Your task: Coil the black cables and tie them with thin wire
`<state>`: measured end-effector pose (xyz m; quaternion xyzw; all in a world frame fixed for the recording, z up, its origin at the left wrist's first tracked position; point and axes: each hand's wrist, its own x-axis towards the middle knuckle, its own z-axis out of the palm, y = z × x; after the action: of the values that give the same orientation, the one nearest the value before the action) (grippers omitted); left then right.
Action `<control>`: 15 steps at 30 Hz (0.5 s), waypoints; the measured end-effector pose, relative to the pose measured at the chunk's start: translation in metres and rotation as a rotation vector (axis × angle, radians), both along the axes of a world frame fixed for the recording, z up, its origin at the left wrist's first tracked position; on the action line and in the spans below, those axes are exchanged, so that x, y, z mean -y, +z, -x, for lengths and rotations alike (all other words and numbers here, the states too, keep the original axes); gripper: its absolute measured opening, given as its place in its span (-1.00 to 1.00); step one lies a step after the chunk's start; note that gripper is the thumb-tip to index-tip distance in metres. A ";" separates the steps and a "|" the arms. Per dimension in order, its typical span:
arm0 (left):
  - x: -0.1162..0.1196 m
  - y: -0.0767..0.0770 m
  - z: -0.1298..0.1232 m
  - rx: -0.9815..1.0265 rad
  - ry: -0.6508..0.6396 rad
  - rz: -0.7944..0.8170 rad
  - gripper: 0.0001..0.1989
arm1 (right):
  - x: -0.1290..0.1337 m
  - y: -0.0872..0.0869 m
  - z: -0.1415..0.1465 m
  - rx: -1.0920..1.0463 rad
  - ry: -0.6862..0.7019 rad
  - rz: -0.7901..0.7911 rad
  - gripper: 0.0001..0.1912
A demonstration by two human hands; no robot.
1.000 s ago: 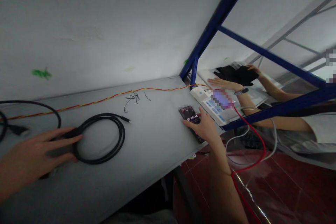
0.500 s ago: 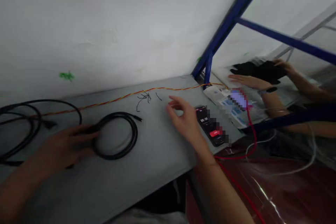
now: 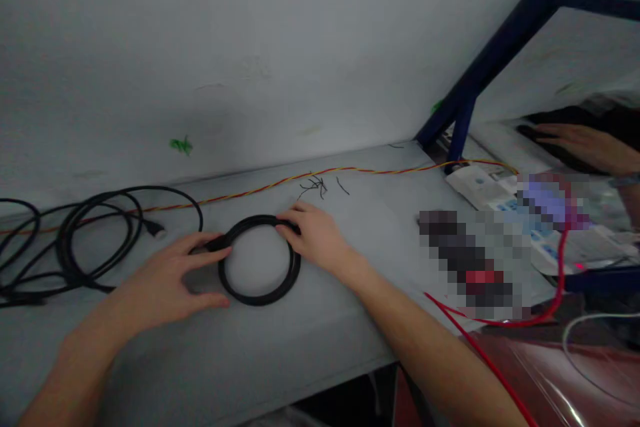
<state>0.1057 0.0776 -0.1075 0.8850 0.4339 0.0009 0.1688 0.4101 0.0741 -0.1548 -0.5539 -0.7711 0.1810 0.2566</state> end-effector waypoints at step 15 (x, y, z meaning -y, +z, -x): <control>0.000 -0.002 -0.005 -0.026 -0.006 -0.110 -0.23 | 0.009 -0.005 0.011 0.078 -0.108 -0.033 -0.70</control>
<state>0.1110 0.0771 -0.1093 0.8943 0.4325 0.0125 0.1142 0.3986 0.0652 -0.1603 -0.5970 -0.7525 0.1324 0.2447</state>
